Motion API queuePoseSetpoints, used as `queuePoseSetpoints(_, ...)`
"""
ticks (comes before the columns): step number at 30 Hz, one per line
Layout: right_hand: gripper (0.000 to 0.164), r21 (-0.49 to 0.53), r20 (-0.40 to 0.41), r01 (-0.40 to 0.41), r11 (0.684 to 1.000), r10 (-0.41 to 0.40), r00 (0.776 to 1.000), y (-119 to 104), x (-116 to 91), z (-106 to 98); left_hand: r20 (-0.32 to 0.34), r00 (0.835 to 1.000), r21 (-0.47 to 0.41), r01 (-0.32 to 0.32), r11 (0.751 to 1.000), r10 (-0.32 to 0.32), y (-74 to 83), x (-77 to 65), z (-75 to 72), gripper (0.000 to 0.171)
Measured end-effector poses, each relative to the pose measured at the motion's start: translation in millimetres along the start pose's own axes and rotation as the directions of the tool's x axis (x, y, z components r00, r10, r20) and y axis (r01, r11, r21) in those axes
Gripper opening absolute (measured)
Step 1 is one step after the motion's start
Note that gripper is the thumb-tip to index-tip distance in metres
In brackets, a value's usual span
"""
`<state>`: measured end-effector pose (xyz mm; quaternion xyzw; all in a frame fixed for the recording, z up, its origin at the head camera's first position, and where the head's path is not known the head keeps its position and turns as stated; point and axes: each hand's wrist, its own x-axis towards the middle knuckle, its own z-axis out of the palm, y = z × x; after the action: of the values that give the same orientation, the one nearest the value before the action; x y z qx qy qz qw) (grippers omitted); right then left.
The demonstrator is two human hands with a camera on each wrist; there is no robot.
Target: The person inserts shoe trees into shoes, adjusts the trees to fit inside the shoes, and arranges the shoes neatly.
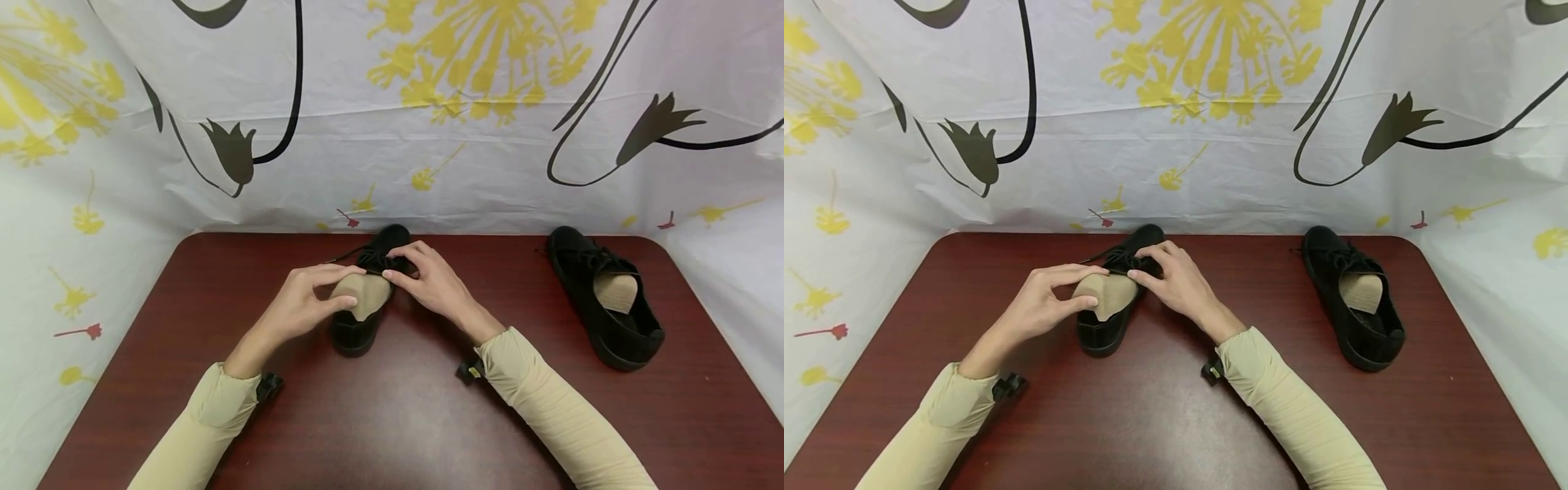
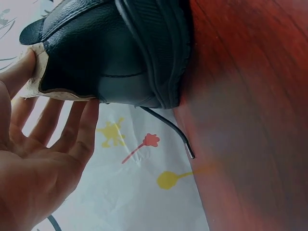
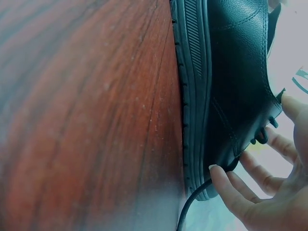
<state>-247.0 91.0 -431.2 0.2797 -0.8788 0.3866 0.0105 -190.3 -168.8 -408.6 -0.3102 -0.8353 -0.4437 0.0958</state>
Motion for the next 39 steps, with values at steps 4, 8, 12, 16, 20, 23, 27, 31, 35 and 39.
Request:
queuePoseSetpoints(4,0.042,-0.006,-0.003,0.002,1.000,-0.002,1.000,0.1,0.1,-0.6,-0.028,1.000,0.006,-0.014,1.000,0.015,-0.4,0.5,2.4,0.043)
queuePoseSetpoints(8,0.042,-0.001,0.005,-0.003,1.000,0.003,1.000,0.3,0.6,-0.9,-0.060,0.998,0.003,-0.016,1.000,0.016,-0.4,-0.1,3.8,0.046)
queuePoseSetpoints(12,0.043,0.008,0.017,-0.011,1.000,0.011,1.000,0.6,0.9,-0.3,-0.064,0.998,0.002,-0.010,1.000,0.011,-1.2,-3.0,2.9,0.048)
queuePoseSetpoints(16,0.042,0.011,0.018,-0.013,1.000,0.013,1.000,1.3,0.8,0.0,-0.025,1.000,-0.038,-0.020,0.999,0.019,-2.9,-6.2,-0.5,0.043)
queuePoseSetpoints(20,0.042,0.018,0.016,-0.012,1.000,0.011,1.000,2.0,0.5,-0.4,0.014,1.000,-0.115,-0.015,0.993,0.017,-5.6,-8.4,-4.6,0.040)
queuePoseSetpoints(23,0.043,0.023,0.014,-0.006,1.000,0.005,1.000,2.6,0.7,-1.1,0.011,1.000,-0.154,-0.013,0.988,0.015,-7.4,-8.0,-5.5,0.039)
queuePoseSetpoints(27,0.044,0.007,0.016,-0.010,1.000,0.010,1.000,2.8,0.8,-2.3,-0.007,1.000,-0.157,-0.022,0.987,0.021,-9.3,-5.1,-3.9,0.038)
queuePoseSetpoints(31,0.047,-0.021,0.027,-0.017,1.000,0.018,0.999,2.9,0.9,-2.4,-0.022,0.999,-0.137,-0.035,0.990,0.032,-13.3,-3.5,-0.9,0.038)
queuePoseSetpoints(35,0.048,-0.024,0.036,-0.016,1.000,0.017,0.999,2.7,0.8,-2.0,-0.040,0.997,-0.108,-0.063,0.992,0.059,-16.3,-2.4,1.4,0.037)
queuePoseSetpoints(39,0.047,-0.026,0.029,-0.015,1.000,0.015,0.999,3.1,0.8,-1.6,-0.049,0.996,-0.072,-0.082,0.994,0.079,-15.0,-0.3,1.6,0.036)
